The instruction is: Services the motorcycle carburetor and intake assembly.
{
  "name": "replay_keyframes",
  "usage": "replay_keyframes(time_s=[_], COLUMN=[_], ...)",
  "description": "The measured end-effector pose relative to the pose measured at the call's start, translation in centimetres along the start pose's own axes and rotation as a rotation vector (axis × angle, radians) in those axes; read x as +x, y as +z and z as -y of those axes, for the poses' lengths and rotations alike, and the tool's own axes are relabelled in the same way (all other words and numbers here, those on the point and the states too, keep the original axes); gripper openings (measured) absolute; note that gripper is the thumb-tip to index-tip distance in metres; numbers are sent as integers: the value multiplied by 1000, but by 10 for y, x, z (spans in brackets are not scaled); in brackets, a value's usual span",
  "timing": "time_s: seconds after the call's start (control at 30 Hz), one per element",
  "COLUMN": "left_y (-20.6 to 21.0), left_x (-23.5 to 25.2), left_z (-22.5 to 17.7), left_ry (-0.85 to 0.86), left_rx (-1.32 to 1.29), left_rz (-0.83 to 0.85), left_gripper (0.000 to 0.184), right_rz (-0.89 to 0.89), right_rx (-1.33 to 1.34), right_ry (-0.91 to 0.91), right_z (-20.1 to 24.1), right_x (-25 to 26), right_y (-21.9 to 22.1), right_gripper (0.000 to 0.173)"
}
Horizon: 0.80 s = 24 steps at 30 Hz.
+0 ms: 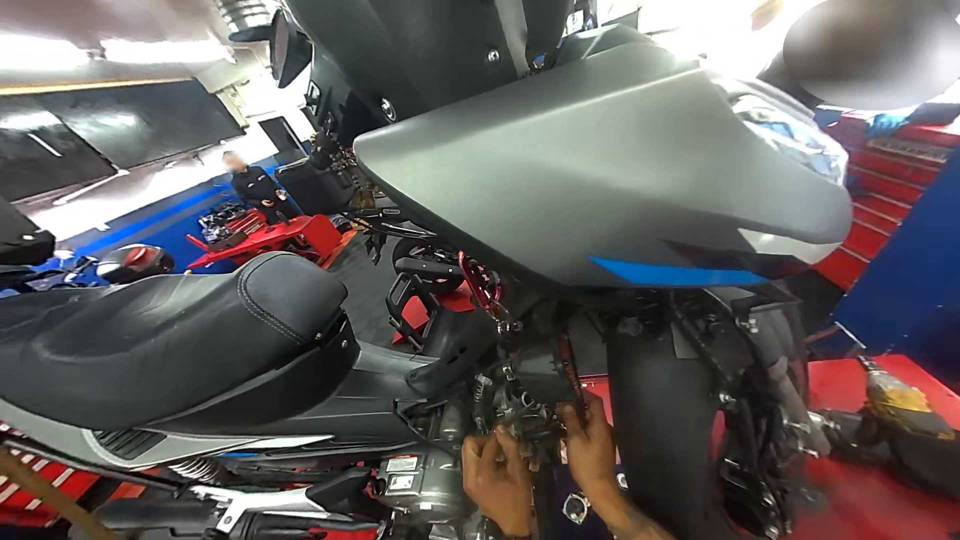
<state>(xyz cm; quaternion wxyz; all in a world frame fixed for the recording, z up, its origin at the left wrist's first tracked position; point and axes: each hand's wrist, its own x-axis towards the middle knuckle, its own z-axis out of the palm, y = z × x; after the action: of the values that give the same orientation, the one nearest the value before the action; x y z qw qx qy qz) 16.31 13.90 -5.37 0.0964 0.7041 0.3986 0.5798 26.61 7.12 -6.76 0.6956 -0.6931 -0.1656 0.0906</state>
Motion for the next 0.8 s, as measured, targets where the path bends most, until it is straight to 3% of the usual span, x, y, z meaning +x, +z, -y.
replay_keyframes(time_s=[0.17, 0.43, 0.8], left_y=[2, 1, -2], left_x=[4, 1, -10], left_z=[-1, -4, 1], left_ry=[62, 245, 350], left_rx=[86, 173, 155], left_rz=[-30, -44, -25], left_gripper=[27, 30, 32], right_rz=[77, 254, 248], right_rx=[7, -112, -87], right_ry=[81, 246, 242], right_z=[15, 0, -9], right_x=[17, 34, 39], right_y=[1, 6, 14], right_gripper=[33, 45, 41])
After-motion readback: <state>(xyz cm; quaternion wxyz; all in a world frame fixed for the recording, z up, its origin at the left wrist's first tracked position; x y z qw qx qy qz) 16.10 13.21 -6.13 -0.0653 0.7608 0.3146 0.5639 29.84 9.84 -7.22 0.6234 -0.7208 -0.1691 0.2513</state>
